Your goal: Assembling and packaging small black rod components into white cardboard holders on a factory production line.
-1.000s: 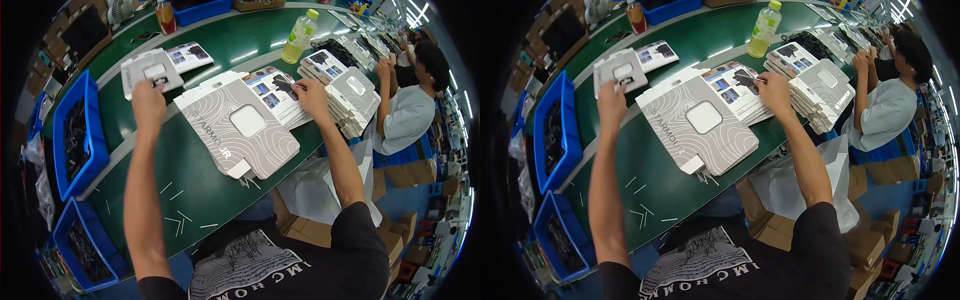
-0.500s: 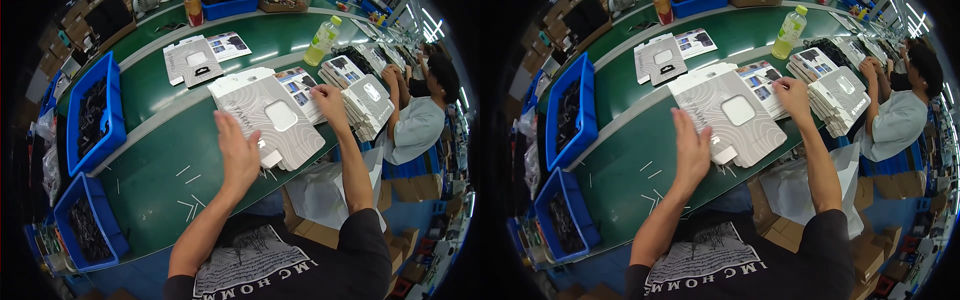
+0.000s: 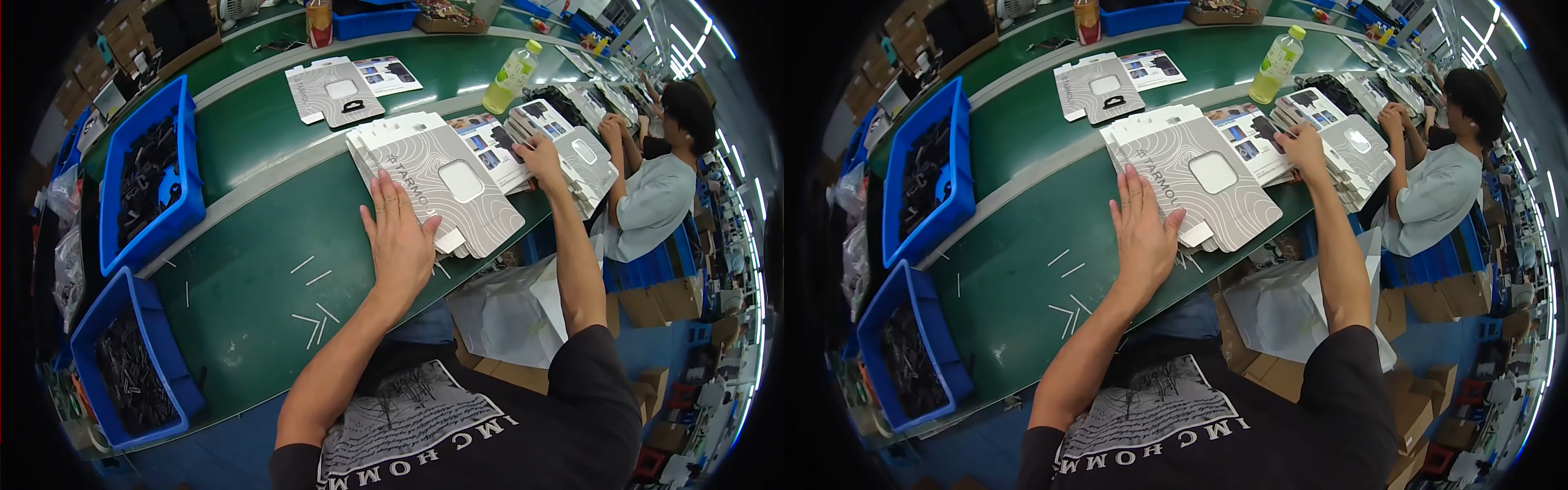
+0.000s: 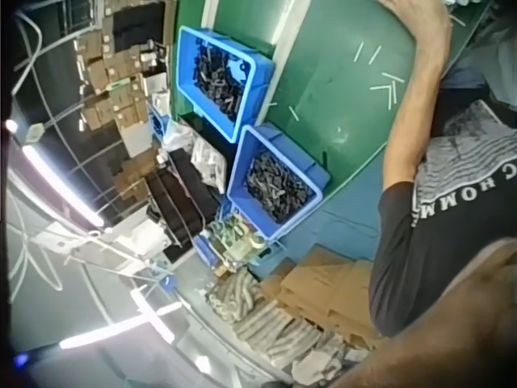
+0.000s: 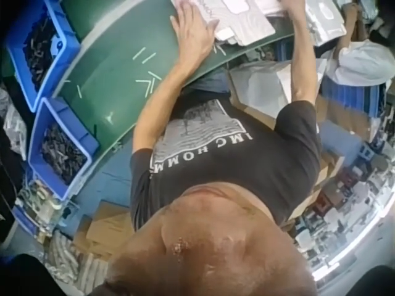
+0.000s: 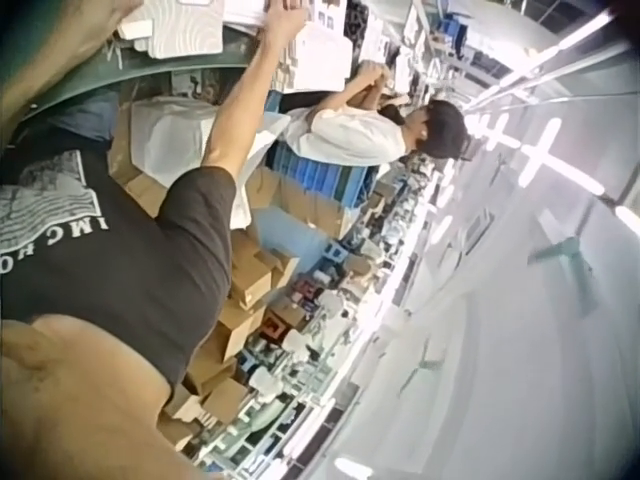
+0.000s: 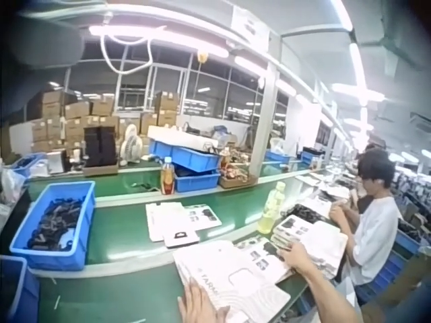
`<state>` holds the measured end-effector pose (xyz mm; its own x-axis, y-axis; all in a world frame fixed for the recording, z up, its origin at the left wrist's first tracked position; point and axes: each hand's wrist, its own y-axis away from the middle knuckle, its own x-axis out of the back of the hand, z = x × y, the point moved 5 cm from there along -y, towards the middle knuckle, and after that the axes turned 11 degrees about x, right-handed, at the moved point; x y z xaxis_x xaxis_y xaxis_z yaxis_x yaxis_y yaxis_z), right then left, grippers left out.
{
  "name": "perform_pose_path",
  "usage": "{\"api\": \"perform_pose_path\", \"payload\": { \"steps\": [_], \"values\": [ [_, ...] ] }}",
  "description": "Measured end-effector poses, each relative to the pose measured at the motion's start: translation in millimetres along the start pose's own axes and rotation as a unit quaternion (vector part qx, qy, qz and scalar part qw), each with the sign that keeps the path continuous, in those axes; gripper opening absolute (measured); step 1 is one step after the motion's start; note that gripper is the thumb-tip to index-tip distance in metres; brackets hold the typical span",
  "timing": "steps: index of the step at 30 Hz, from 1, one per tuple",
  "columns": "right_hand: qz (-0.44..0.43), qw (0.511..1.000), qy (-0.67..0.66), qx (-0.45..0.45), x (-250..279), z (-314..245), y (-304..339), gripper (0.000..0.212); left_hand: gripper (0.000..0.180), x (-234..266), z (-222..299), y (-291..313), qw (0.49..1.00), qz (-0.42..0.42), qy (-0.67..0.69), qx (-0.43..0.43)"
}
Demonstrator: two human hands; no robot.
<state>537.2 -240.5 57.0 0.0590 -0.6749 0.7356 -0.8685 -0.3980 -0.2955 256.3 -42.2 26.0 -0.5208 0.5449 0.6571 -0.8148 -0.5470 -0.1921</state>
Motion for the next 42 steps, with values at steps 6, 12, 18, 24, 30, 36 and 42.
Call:
{"api": "perform_pose_path", "payload": {
  "steps": [6, 12, 18, 24, 30, 36, 42],
  "values": [
    [-0.038, 0.944, -0.327, -0.012, 37, -23, 0, 0.023, 0.079, 12, -12, 11, 0.997, 0.062, 0.035, -0.026],
    [-0.112, 0.884, -0.454, 0.012, 18, -110, 19, 0.018, 0.083, 88, 32, 68, 0.984, -0.008, -0.029, -0.178],
    [-0.212, 0.887, -0.411, -0.010, -87, -178, 27, 0.025, 0.081, 136, -21, 115, 0.989, 0.013, -0.119, -0.092],
    [-0.198, 0.919, 0.064, 0.335, -168, -283, -9, 0.039, 0.082, 107, -95, 155, 0.970, 0.002, -0.237, -0.061],
    [-0.189, 0.873, 0.184, 0.409, -242, -385, -24, 0.021, 0.079, 123, -103, 135, 0.987, 0.047, -0.149, 0.023],
    [-0.223, 0.695, 0.049, 0.681, -345, -515, 12, 0.033, 0.083, 122, -87, 141, 0.981, -0.073, -0.178, 0.023],
    [-0.296, 0.642, 0.201, 0.678, -427, -543, 14, 0.023, 0.067, 108, -96, 152, 0.966, -0.138, -0.215, 0.030]
  ]
}}
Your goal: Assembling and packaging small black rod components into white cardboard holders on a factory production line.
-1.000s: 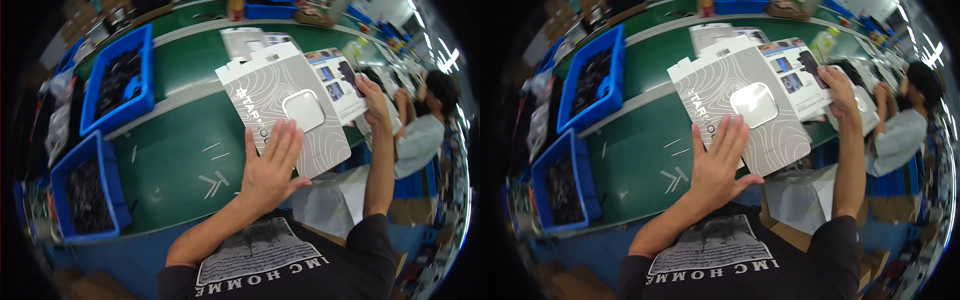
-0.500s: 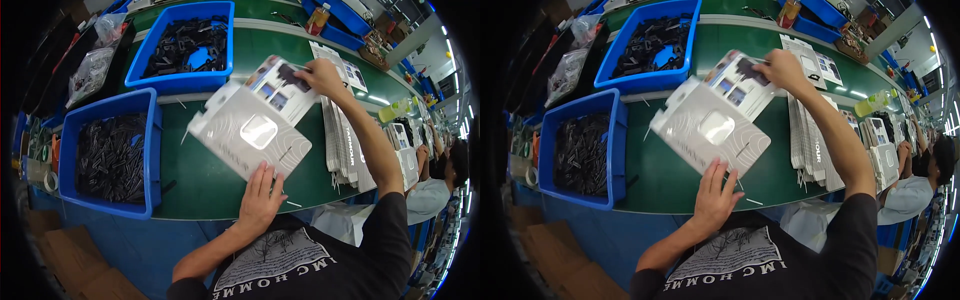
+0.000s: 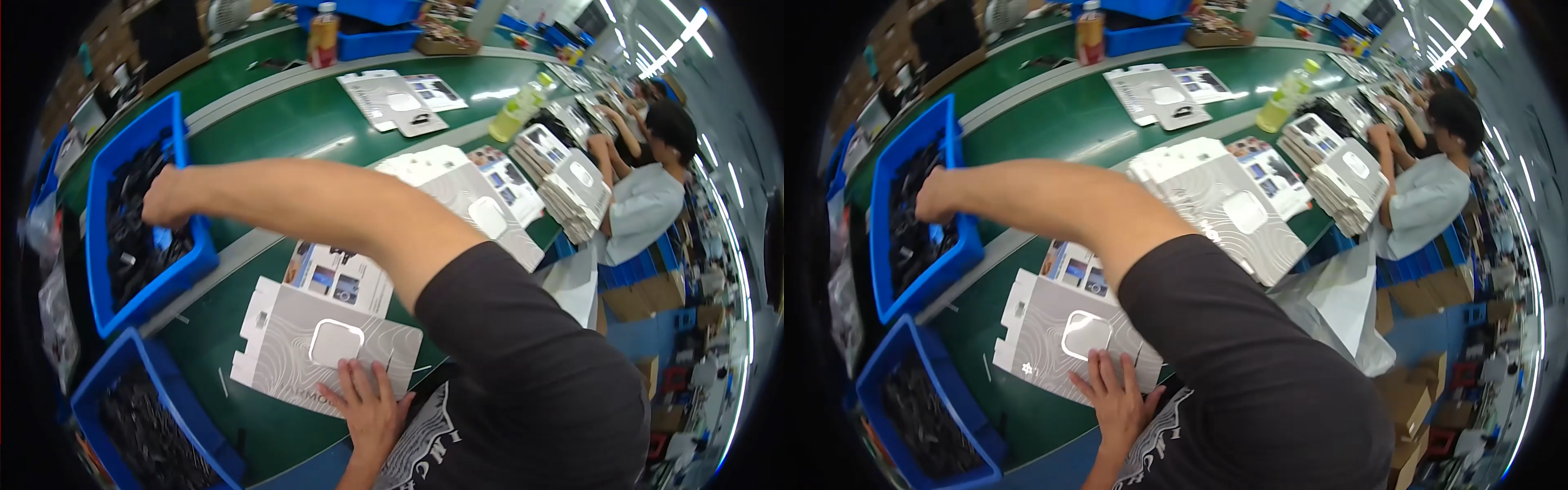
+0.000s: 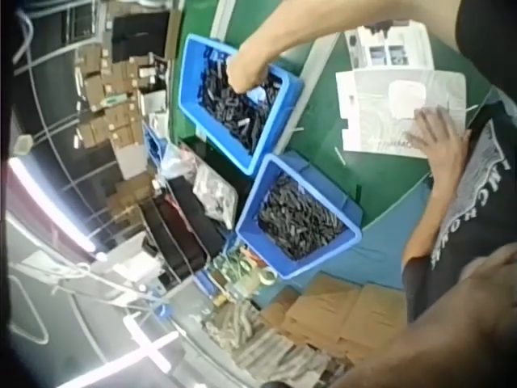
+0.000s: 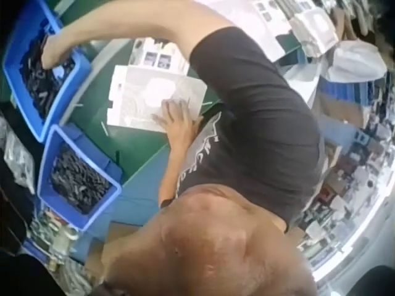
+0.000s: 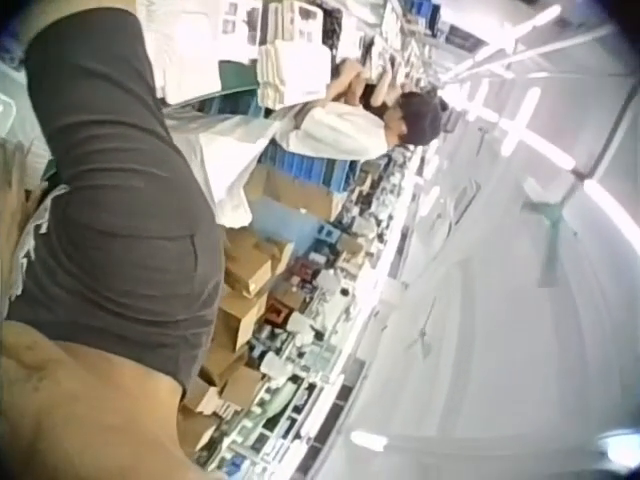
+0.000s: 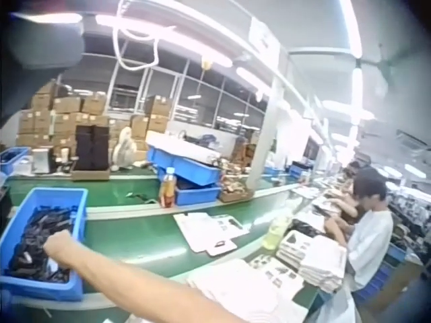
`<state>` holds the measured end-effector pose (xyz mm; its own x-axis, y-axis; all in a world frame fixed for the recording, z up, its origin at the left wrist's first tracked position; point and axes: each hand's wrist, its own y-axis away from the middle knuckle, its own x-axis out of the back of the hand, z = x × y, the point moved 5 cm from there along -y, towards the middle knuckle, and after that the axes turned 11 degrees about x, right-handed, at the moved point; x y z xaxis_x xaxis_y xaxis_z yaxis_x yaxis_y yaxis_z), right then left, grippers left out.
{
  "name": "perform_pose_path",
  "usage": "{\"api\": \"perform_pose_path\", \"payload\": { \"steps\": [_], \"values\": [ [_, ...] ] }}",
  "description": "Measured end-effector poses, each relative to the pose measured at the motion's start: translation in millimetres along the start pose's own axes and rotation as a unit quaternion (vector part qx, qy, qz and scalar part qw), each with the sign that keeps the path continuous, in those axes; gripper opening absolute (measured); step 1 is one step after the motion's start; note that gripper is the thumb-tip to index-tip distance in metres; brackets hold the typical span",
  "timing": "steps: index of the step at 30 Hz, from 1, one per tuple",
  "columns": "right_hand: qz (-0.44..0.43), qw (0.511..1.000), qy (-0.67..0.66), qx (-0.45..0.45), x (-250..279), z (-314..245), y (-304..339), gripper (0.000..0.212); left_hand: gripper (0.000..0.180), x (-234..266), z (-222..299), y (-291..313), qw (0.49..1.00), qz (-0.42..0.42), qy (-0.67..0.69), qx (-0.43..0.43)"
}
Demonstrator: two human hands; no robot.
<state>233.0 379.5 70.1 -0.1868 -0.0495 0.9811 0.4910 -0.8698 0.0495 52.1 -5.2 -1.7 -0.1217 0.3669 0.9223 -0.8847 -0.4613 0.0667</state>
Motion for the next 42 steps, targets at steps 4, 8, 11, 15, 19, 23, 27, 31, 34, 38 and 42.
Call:
{"api": "perform_pose_path", "payload": {
  "steps": [4, 8, 11, 15, 19, 23, 27, 31, 34, 38, 42],
  "values": [
    [0.004, 0.999, -0.051, -0.016, -4, -18, -15, 0.029, 0.054, -2, -4, 17, 0.996, 0.052, 0.044, -0.050],
    [0.021, 0.998, -0.055, -0.026, 0, -18, -8, 0.031, 0.047, -4, -6, 26, 0.991, 0.089, 0.071, -0.076],
    [0.028, 0.998, -0.053, -0.015, 9, -22, -8, 0.032, 0.044, -4, -5, 29, 0.987, 0.109, 0.078, -0.087],
    [-0.016, 0.996, -0.083, -0.036, -1, -23, -8, 0.034, 0.039, -2, 5, 24, 0.991, 0.094, 0.079, -0.054],
    [0.062, 0.992, -0.104, -0.036, 2, -37, -16, 0.029, 0.036, 0, 3, 27, 0.991, 0.104, 0.080, -0.039],
    [0.171, 0.969, -0.148, -0.099, 5, -26, -9, 0.025, 0.032, 0, 7, 25, 0.986, 0.130, 0.095, -0.037],
    [0.404, 0.867, -0.180, -0.228, 23, 4, 37, 0.016, 0.023, 11, 20, 14, 0.968, 0.194, 0.137, -0.079],
    [0.553, 0.772, -0.288, -0.120, 95, -63, 104, 0.012, 0.020, 50, 2, 32, 0.961, 0.218, 0.163, 0.048],
    [0.567, 0.694, -0.424, -0.130, 112, -111, 298, 0.022, 0.013, 78, 10, 7, 0.943, 0.242, 0.203, 0.102],
    [0.486, 0.574, -0.577, -0.318, 53, -188, 393, 0.011, 0.014, 83, 18, -18, 0.923, 0.246, 0.262, 0.139],
    [0.468, 0.443, -0.687, -0.335, -3, -250, 368, 0.005, 0.016, 82, 9, -8, 0.907, 0.232, 0.279, 0.211]
  ]
}}
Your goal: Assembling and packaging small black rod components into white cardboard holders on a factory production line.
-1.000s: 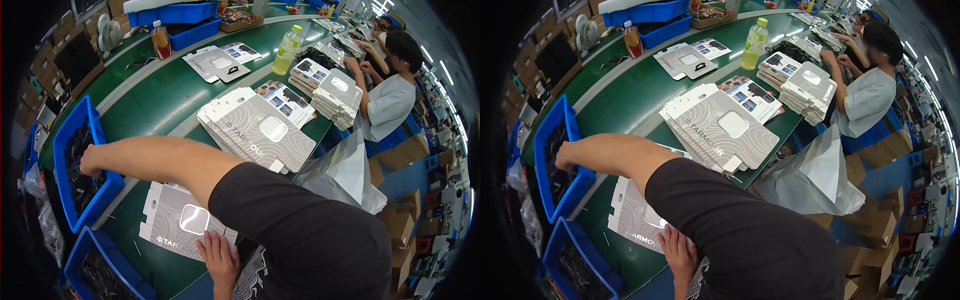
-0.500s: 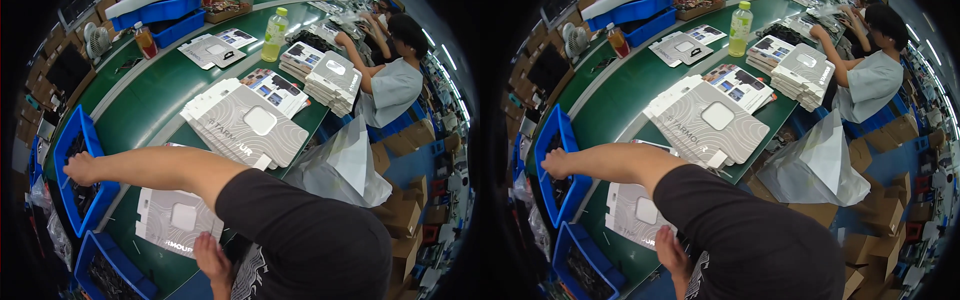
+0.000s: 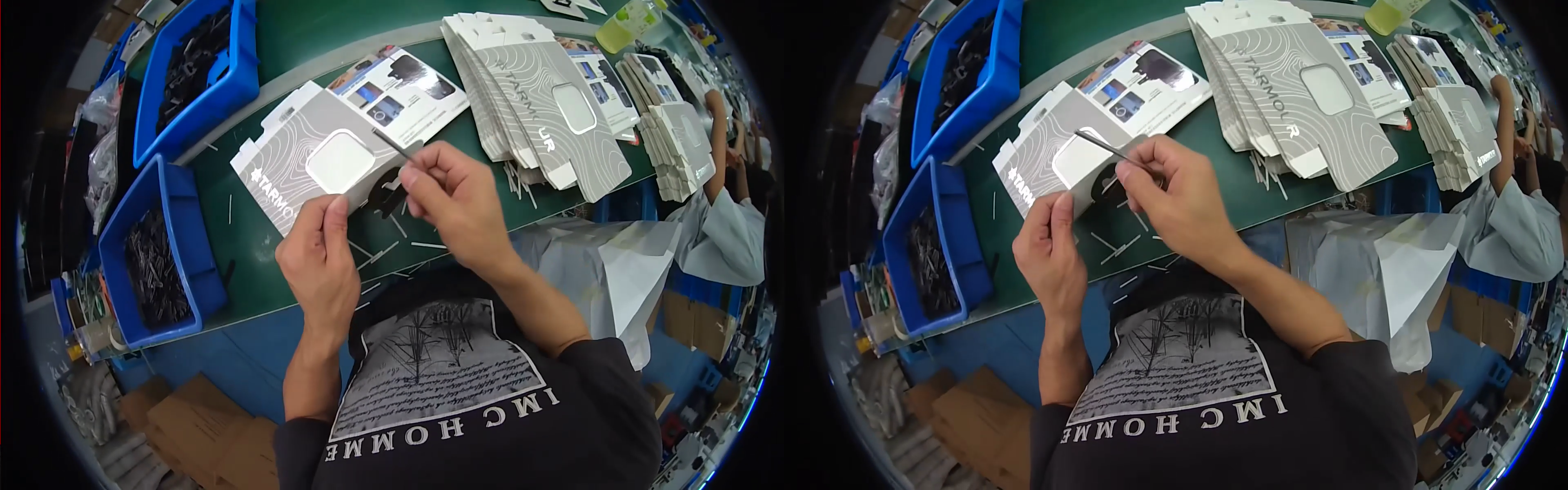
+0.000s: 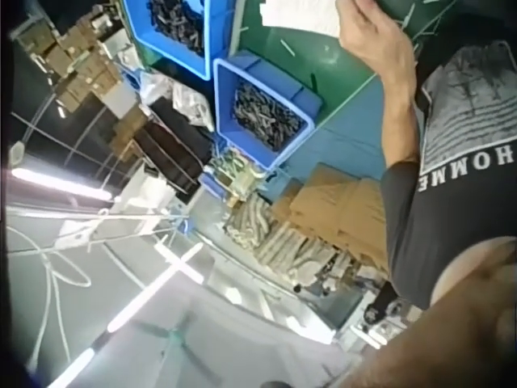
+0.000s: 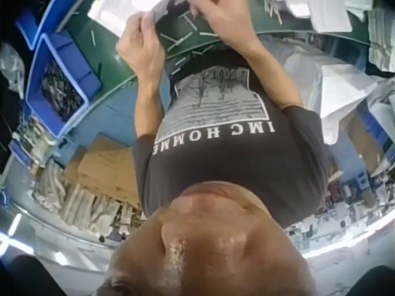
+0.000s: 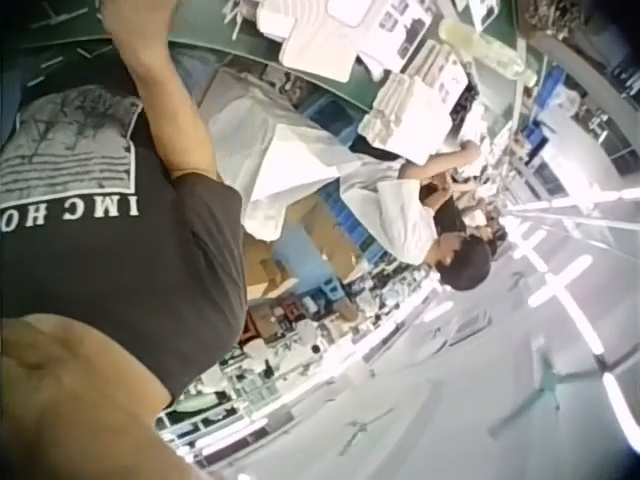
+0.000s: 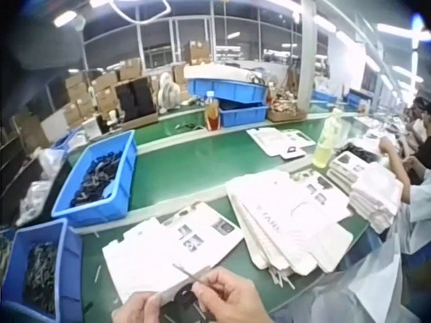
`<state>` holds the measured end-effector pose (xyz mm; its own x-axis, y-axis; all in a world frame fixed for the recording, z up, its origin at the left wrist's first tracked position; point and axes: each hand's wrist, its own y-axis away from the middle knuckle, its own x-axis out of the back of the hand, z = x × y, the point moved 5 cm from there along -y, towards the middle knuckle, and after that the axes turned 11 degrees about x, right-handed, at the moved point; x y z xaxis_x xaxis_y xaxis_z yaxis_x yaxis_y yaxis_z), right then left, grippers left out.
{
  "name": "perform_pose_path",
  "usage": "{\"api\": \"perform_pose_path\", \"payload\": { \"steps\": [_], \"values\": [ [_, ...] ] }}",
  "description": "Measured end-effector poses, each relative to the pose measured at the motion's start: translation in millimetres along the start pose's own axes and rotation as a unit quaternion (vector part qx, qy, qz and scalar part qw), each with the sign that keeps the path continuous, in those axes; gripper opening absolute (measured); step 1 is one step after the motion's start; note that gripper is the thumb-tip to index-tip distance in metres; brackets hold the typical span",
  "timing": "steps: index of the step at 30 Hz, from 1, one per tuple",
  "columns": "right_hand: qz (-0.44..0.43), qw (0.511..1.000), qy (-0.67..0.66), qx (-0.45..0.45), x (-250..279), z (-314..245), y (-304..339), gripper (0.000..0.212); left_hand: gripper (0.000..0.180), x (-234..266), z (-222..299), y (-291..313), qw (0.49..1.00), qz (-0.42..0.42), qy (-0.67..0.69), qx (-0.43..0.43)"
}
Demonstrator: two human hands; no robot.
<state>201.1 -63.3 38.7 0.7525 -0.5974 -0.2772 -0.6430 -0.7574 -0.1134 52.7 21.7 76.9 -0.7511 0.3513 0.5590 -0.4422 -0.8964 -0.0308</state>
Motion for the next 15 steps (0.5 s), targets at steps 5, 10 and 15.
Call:
{"api": "perform_pose_path", "payload": {
  "steps": [5, 10, 15],
  "values": [
    [0.021, 0.997, 0.078, -0.013, -1, 26, 11, 0.004, 0.016, -5, -2, -2, 0.999, 0.029, 0.027, -0.032],
    [0.046, 0.998, 0.024, -0.046, 1, 27, 8, 0.006, 0.013, -3, -8, 0, 0.997, 0.044, 0.038, -0.040],
    [0.048, 0.994, -0.045, -0.083, -4, 29, 5, 0.007, 0.015, -8, -15, 3, 0.997, -0.004, 0.067, -0.034]
  ]
}}
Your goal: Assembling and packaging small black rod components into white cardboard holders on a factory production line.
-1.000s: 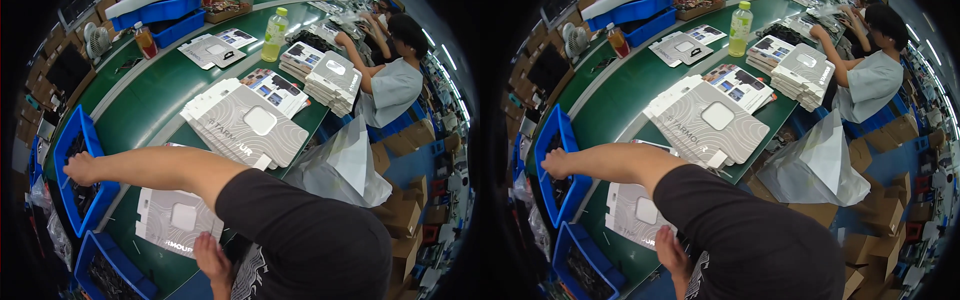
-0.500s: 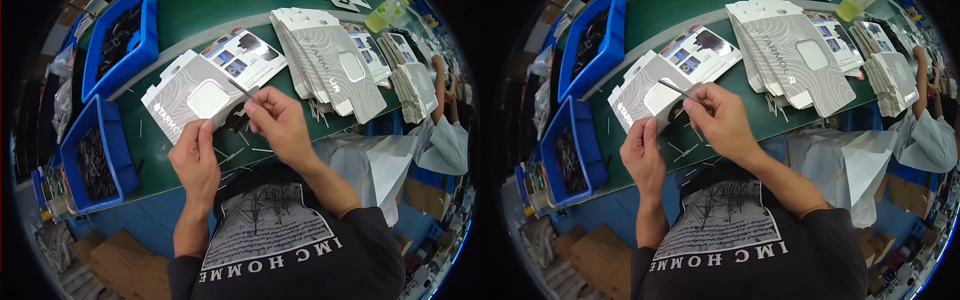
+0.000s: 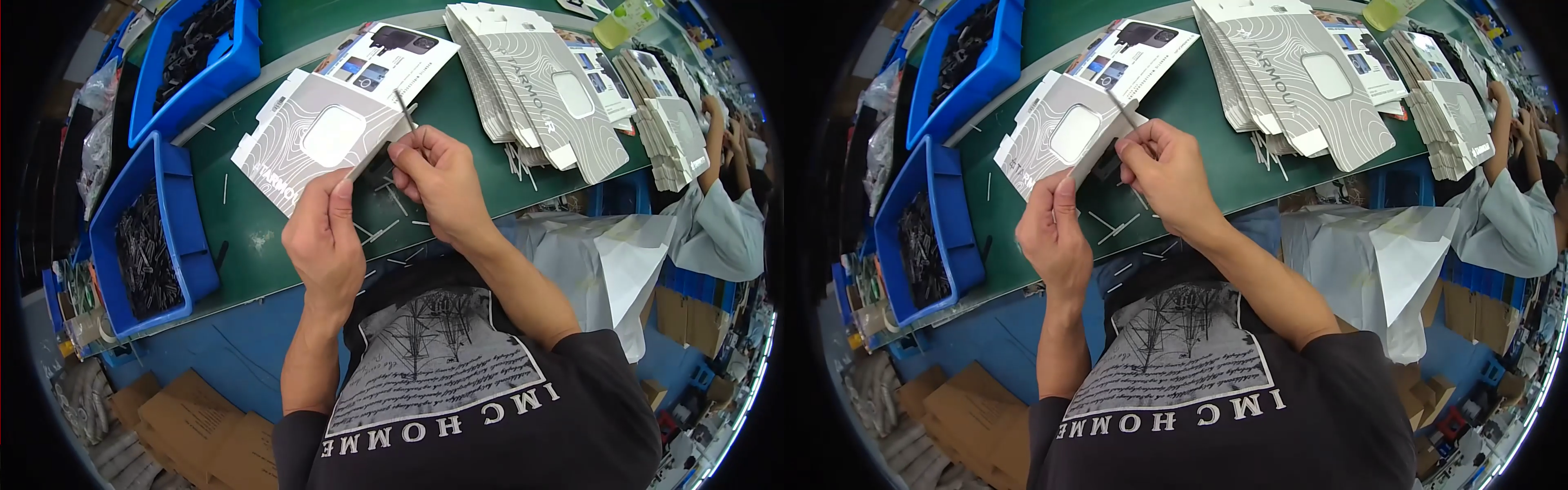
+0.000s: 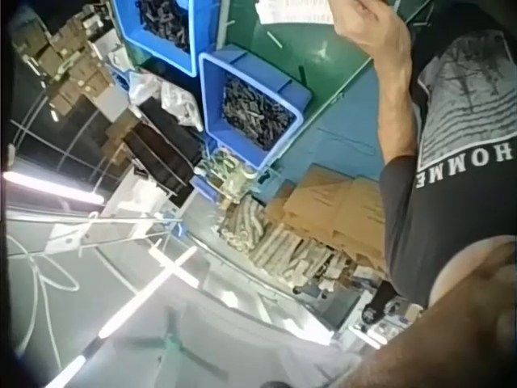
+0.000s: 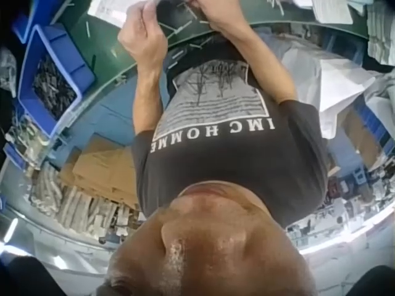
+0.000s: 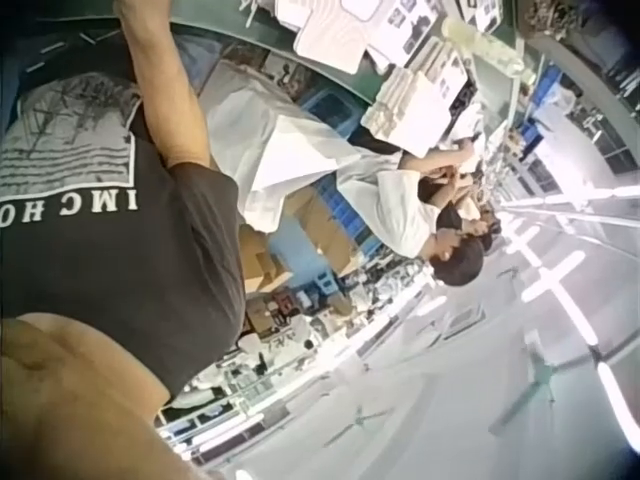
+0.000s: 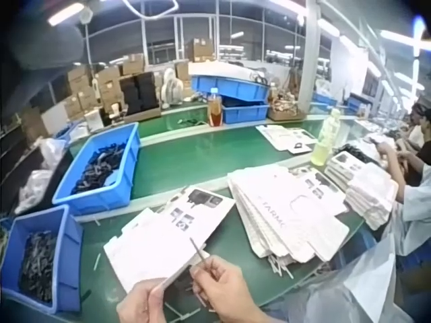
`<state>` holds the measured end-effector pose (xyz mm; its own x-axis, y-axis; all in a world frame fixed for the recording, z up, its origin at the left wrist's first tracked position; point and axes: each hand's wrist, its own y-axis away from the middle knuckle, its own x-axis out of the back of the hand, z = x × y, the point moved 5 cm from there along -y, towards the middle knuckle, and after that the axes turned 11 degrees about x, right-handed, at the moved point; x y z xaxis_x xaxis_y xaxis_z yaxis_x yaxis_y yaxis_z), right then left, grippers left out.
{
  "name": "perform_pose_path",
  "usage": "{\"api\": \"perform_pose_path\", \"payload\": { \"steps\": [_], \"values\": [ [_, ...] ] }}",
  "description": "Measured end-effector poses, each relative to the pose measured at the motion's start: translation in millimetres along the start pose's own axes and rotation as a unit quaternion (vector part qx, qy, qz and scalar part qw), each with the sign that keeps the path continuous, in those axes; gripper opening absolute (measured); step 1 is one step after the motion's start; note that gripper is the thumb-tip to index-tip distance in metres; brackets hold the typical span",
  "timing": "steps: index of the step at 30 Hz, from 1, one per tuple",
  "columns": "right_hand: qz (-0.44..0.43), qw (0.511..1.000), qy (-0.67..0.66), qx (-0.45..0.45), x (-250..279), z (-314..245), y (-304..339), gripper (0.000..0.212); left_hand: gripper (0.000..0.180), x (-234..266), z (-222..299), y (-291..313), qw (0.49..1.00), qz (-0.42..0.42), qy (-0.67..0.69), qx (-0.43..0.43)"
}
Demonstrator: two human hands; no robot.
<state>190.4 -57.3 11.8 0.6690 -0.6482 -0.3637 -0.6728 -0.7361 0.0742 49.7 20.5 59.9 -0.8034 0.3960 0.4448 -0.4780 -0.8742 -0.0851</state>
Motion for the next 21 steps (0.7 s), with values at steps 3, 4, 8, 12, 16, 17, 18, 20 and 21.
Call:
{"api": "perform_pose_path", "payload": {
  "steps": [3, 4, 8, 12, 16, 17, 18, 20, 21],
  "values": [
    [-0.009, 0.997, 0.063, 0.048, -4, -4, -2, 0.006, 0.010, -3, -9, -2, 0.993, -0.026, 0.070, -0.095],
    [-0.012, 0.997, 0.066, 0.047, -4, 0, -3, 0.006, 0.010, -4, -12, -6, 0.993, -0.023, 0.073, -0.093],
    [-0.065, 0.996, 0.022, 0.057, -9, 11, -1, 0.012, 0.013, -19, -28, -28, 0.991, -0.096, 0.045, 0.084],
    [-0.107, 0.988, 0.111, -0.014, 1, 14, -5, 0.024, 0.018, -20, -27, -22, 0.993, -0.050, 0.010, -0.108],
    [-0.089, 0.991, 0.097, -0.035, 14, 5, 9, 0.023, 0.027, -29, -33, -13, 0.962, -0.034, -0.136, -0.234],
    [-0.013, 0.989, 0.145, 0.018, 28, 1, 14, 0.025, 0.025, -30, -40, -9, 0.958, -0.027, -0.161, -0.237],
    [0.063, 0.977, 0.190, 0.075, 37, -8, 10, 0.026, 0.023, -30, -43, -7, 0.953, -0.020, -0.185, -0.240],
    [0.033, 0.972, 0.195, 0.129, 16, -36, -6, 0.025, 0.022, -27, -46, -4, 0.952, -0.014, -0.222, -0.208],
    [0.022, 0.972, 0.199, 0.127, -13, -47, -14, 0.025, 0.022, -31, -47, -1, 0.954, -0.006, -0.222, -0.199]
  ]
}}
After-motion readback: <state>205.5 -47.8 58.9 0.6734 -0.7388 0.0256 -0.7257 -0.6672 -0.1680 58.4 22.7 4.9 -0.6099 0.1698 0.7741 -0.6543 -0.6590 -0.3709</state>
